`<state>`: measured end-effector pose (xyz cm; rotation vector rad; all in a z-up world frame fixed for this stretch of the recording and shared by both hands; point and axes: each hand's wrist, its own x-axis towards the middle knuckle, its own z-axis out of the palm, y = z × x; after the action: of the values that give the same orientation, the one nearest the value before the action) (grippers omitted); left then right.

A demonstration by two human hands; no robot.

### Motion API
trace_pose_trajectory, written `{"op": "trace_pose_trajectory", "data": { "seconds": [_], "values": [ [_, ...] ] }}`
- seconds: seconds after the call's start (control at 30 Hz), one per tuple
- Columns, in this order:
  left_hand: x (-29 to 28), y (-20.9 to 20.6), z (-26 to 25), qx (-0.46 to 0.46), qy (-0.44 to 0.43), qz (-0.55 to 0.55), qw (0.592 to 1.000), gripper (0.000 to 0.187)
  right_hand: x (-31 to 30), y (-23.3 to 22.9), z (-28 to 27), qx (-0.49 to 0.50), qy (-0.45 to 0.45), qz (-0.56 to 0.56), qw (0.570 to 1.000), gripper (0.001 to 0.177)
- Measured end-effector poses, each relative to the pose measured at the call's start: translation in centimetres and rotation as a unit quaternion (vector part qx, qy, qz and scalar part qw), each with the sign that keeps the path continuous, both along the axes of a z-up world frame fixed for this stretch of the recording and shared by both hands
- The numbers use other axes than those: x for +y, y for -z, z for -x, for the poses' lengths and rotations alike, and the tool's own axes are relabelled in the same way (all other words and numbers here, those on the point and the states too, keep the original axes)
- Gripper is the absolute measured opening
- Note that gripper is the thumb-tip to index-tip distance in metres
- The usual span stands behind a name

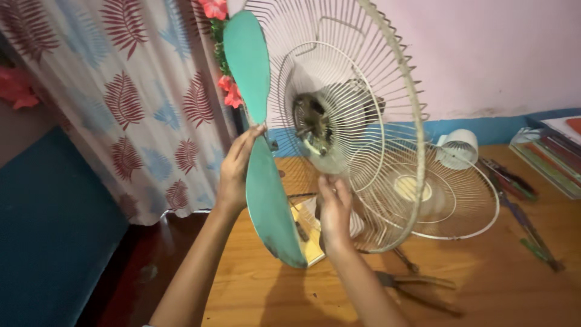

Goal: The person reassembles a disassembled electric fan on a wooden table. They attach the fan blades to the motor shaft, secure them with a nut, and then fit the front wire cage over the blades, aligning and fastening it in place.

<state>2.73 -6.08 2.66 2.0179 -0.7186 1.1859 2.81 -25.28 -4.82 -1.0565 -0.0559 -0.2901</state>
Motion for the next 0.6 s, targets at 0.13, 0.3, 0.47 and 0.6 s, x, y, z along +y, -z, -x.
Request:
{"op": "trace_pose_trajectory", "data": {
  "seconds": [0.13,0.3,0.47,0.6],
  "values": [
    [-1.5,-0.3,-0.8,-0.012,0.020,0.027,0.999,0.092,-2.2,4.2,1.5,0.031,-0.061,0.021,0.997,0.013],
    [-2.4,-1.1,-1.0,-0.070,-0.016,-0.031,0.997,0.090,-2.8,5.7,2.4,0.217,-0.141,-0.089,0.962,0.027],
    [-3.1,-1.5,-1.4,-0.081,-0.066,-0.103,0.989,0.082,-2.6,4.8,2.9,0.216,-0.148,-0.119,0.958,0.040],
    [-3.3,-1.7,-1.6,-0.087,-0.053,-0.123,0.987,0.082,-2.5,4.0,3.8,0.157,-0.148,-0.116,0.970,0.041]
  ]
}}
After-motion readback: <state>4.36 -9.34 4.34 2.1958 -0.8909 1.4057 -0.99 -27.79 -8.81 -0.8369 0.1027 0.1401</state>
